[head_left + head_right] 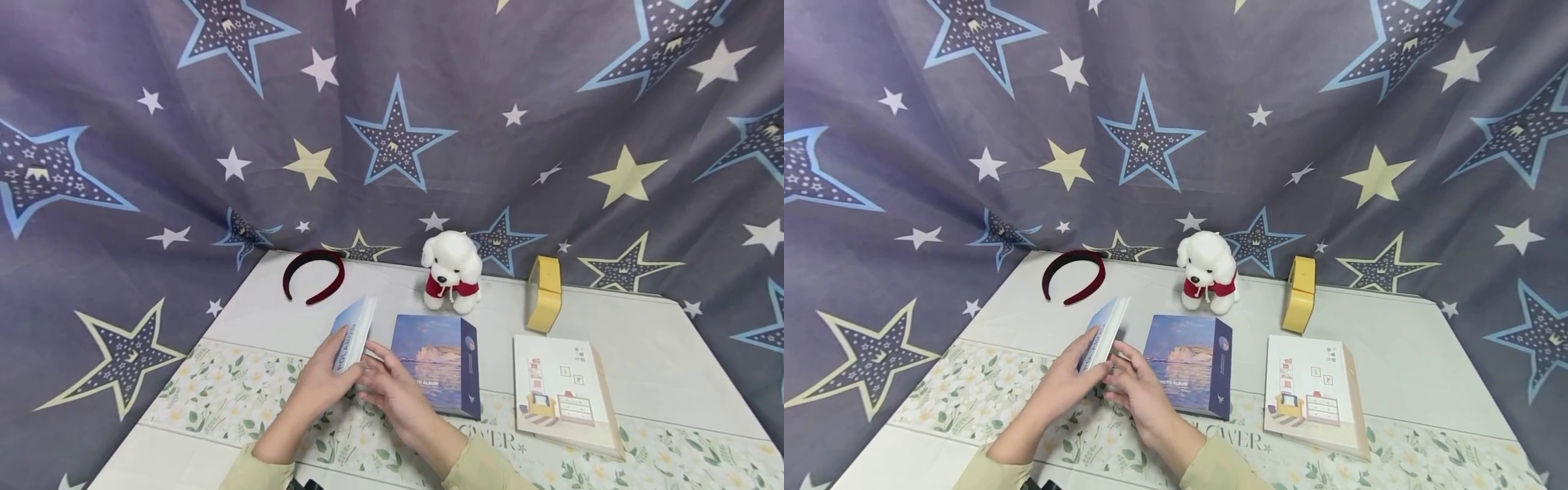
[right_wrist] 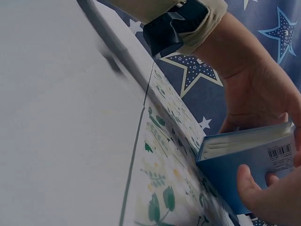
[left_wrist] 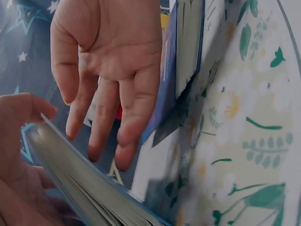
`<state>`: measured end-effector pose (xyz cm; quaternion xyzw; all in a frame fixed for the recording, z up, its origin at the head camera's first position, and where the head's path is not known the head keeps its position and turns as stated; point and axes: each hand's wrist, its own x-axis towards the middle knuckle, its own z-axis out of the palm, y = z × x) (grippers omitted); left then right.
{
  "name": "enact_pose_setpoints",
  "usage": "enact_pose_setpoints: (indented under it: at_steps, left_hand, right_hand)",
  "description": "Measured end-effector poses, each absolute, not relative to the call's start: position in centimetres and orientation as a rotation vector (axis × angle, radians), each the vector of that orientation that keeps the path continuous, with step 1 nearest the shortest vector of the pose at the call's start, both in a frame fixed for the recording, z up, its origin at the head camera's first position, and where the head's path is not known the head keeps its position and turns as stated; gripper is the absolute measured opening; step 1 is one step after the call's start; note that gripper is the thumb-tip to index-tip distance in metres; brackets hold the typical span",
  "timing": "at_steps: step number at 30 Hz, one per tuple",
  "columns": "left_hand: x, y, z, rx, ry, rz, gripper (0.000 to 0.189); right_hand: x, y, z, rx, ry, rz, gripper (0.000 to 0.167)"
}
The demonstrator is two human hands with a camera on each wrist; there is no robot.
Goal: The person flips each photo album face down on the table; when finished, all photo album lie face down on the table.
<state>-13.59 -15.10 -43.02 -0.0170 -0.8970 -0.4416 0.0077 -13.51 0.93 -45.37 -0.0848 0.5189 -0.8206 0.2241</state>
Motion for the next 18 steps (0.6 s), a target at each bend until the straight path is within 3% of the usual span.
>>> enact_pose_setpoints:
  at_steps: [9,18]
  left_hand:
    - [-13.43,-15.12,-42.9,-0.088,-2.758,-1.309,0.073]
    - [-13.06,-15.53,-42.61,0.0,-2.667,-1.357,0.064]
  right_hand:
    - [-13.49,0.72,-45.31,-0.258,1.488,-2.218,0.045]
    - [-13.0,0.52,-45.58,-0.229,1.644,-2.058,0.045]
